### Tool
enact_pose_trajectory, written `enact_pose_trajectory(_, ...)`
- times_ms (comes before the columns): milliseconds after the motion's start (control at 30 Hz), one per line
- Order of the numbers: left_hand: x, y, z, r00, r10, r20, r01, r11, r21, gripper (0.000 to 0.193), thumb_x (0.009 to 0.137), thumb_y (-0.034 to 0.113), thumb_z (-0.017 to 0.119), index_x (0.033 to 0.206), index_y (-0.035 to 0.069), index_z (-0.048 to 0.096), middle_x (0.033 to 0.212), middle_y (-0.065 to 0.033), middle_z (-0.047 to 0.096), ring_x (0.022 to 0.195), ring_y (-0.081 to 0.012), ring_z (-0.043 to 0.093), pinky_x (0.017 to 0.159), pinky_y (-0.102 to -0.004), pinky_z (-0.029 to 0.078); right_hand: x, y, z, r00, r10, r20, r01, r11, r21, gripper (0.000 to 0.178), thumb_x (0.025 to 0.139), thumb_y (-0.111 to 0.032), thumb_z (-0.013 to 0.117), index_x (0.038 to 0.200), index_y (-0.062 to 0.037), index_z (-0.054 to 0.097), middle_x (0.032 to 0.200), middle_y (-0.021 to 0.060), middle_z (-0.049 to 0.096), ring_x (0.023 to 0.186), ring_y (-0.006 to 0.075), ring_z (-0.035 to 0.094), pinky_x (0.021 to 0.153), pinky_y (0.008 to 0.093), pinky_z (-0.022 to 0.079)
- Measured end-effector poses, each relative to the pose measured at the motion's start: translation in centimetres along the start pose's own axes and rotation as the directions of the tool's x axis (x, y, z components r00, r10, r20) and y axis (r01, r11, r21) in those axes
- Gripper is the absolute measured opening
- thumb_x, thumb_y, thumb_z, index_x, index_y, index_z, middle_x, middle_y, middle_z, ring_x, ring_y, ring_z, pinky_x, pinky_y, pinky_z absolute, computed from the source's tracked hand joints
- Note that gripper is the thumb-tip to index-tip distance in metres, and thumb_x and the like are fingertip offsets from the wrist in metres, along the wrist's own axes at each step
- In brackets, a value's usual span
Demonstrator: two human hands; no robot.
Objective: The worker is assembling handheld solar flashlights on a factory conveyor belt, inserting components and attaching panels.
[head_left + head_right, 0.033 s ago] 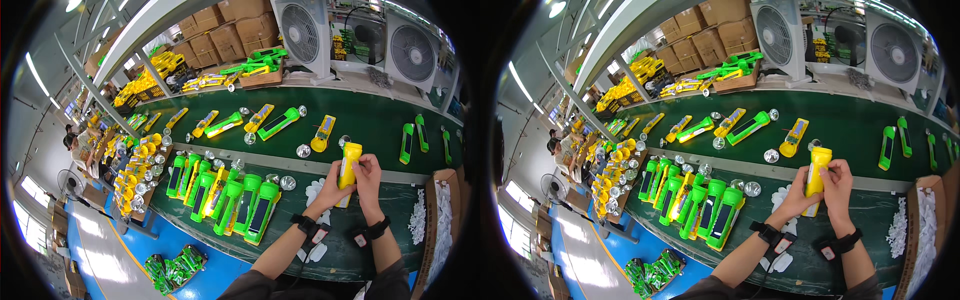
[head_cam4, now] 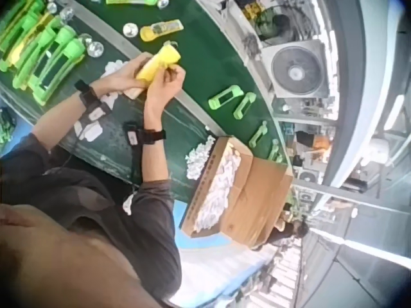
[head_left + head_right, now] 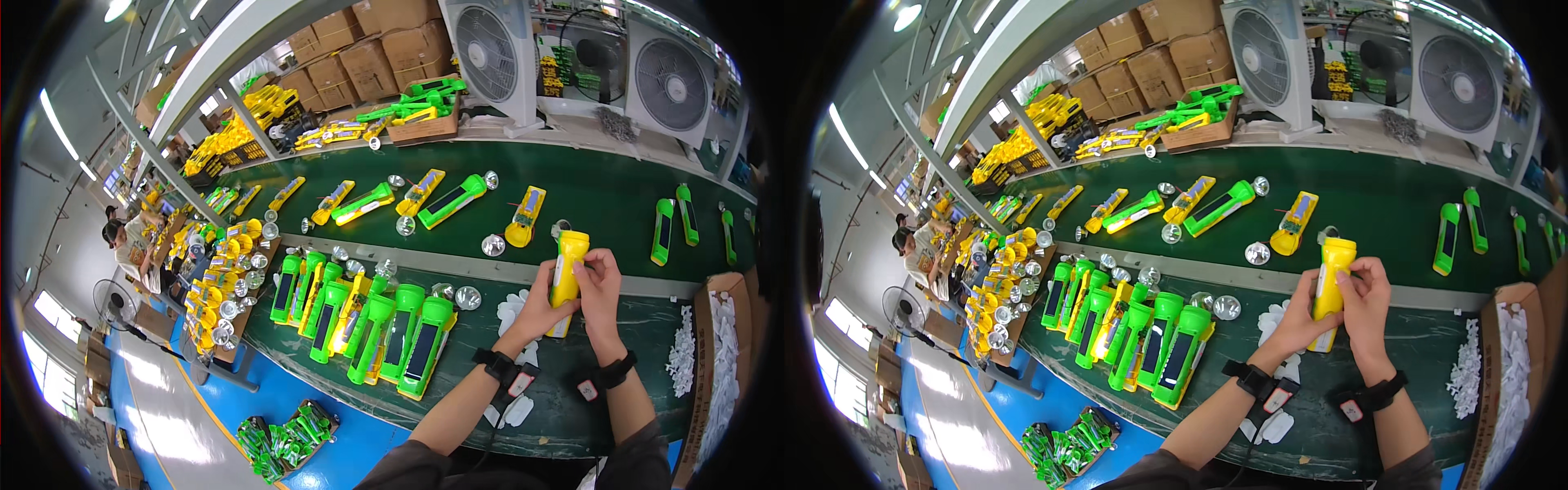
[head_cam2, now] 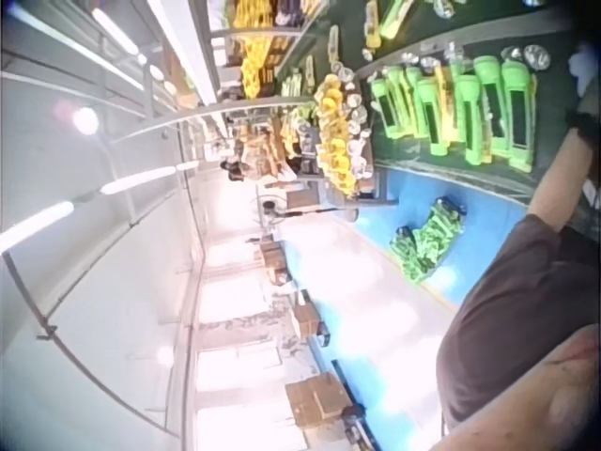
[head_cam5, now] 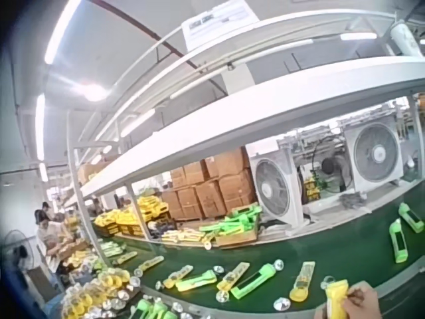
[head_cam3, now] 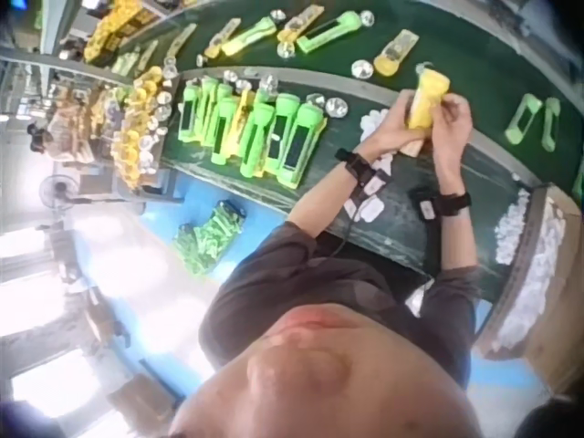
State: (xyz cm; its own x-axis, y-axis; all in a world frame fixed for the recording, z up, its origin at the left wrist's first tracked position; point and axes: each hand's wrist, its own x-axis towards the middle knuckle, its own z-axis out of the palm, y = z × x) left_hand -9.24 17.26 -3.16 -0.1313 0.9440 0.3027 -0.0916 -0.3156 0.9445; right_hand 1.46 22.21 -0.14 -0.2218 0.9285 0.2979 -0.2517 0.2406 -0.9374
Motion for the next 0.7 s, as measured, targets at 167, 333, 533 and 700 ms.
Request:
enact_pose_trajectory(167,0.0,0.0,-0.9,0.995,0.065,-0.070,-0.042,0.958,0.285,0.066,0.067,0.006,0.068,0.125,0.003,0.037,0.112,-0.0125,0.050,0.105,-0.0223,0.051,0.090,-0.0354,0.043,0.5,1.1,0.3,0.999,-0.044,-0.016,0.043,0.998,-0.051,0.014,0.082,0.006,0.059,0.091,-0.0004,0.049,0.083,0.0036,0.054,0.078,0.0084,0.056,0.068,0.0224,0.047)
enact_pose_trajectory(333,0.8,0.2,-1.2,1.000,0.021,-0.001,-0.021,0.997,0.080,0.067,0.070,-0.007,0.068,0.126,0.005,0.033,0.116,-0.0120,0.050,0.107,-0.0204,0.053,0.089,-0.0331,0.045,1.7,-0.2,0.4,0.967,0.251,-0.039,-0.241,0.954,0.178,0.048,0.078,0.001,0.067,0.115,-0.0014,0.037,0.105,0.0186,0.056,0.093,0.0199,0.060,0.075,0.0298,0.052)
enact_pose_trajectory(533,0.5,0.8,0.1,0.998,-0.036,0.061,0.036,0.999,0.002,0.064,0.066,-0.006,0.073,0.120,0.005,0.040,0.113,-0.0097,0.054,0.105,-0.0184,0.053,0.091,-0.0329,0.043,2.1,-1.3,-2.2,0.953,0.188,0.239,-0.262,0.905,0.335,0.047,0.087,-0.012,0.064,0.125,0.0028,0.043,0.110,0.0110,0.059,0.095,0.0145,0.059,0.077,0.0285,0.051)
enact_pose_trajectory(700,0.1,1.3,-0.5,0.999,-0.014,0.034,0.016,0.998,-0.057,0.063,0.060,-0.008,0.076,0.114,0.005,0.045,0.107,-0.0071,0.058,0.102,-0.0170,0.055,0.090,-0.0328,0.044,1.4,-2.3,-2.0,0.943,0.103,0.317,-0.249,0.851,0.463,0.049,0.087,-0.023,0.064,0.125,0.0026,0.048,0.111,0.0096,0.061,0.099,0.0145,0.059,0.084,0.0292,0.049)
